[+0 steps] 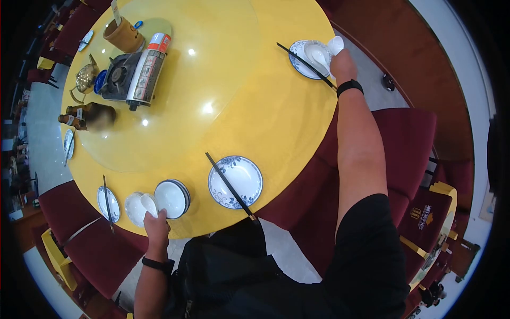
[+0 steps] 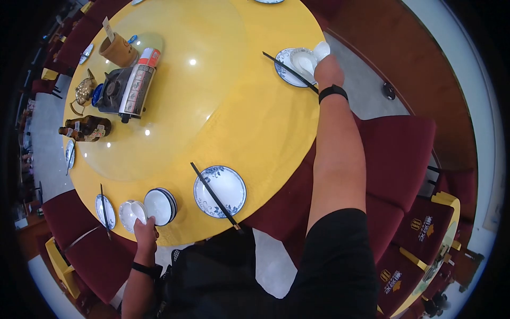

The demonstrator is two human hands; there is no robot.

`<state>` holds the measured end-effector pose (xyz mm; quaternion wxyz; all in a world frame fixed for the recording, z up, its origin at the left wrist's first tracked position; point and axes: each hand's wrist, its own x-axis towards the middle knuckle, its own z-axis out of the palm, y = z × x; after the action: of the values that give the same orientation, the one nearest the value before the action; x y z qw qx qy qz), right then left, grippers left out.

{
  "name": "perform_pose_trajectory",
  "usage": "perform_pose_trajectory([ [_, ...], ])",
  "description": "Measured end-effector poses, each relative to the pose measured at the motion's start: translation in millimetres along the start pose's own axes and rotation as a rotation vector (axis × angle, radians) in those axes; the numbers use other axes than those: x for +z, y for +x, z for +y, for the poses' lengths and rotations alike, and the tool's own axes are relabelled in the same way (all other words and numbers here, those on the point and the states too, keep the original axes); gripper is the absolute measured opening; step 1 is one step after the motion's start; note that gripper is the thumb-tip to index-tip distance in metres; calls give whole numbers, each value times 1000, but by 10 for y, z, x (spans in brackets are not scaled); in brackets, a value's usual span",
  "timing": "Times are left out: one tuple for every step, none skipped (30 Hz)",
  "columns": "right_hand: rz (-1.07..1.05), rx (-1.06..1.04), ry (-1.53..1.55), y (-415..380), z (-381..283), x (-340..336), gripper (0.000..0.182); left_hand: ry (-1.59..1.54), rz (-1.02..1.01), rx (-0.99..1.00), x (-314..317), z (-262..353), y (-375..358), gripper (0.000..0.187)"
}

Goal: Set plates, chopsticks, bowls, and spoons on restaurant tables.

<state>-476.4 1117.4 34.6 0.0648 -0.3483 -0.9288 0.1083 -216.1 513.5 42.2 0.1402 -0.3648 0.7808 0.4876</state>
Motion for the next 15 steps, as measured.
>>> perform_pose_trajectory([
  [5, 4, -3, -17, 18, -49, 30, 1, -2, -5, -11, -17, -13, 16],
  [16, 8, -3, -5, 41, -73, 31, -1, -1, 4, -4, -21, -1, 16],
  [16, 9, -4, -6, 61, -83, 31, 0, 1, 13, 1, -16, 10, 16],
  [56, 1, 13, -21, 87, -91, 33, 2, -1, 12, 5, -10, 13, 16],
  [93, -6, 29, -68, 112, -109, 35, 18, 4, 17, 5, -6, 10, 15],
  [87, -3, 27, -115, 146, -138, 35, 35, 9, 21, 1, -3, 15, 15],
  [137, -24, 65, -155, 168, -167, 36, 40, 12, 14, 1, -4, 46, 15],
  [180, -45, 101, -229, 185, -180, 37, 34, 4, 35, -3, -22, 76, 15],
  [239, -71, 131, -294, 205, -182, 37, 32, -5, 47, -35, -52, 59, 14],
  [222, -71, 127, -393, 235, -164, 37, 41, -2, 32, -52, -75, 49, 14],
  [229, -75, 215, -498, 242, -210, 37, 5, -12, 44, -34, -61, 64, 14],
  [238, -73, 301, -621, 258, -269, 36, -29, -27, 57, -32, -56, 70, 14],
  [250, -112, 358, -743, 289, -265, 34, -69, -37, 59, -39, -79, 79, 13],
  [254, -106, 358, -883, 311, -267, 34, -66, -42, 63, -47, -48, 63, 13],
  [267, -152, 457, -1071, 311, -270, 33, -105, -79, 79, -54, 10, 19, 13],
])
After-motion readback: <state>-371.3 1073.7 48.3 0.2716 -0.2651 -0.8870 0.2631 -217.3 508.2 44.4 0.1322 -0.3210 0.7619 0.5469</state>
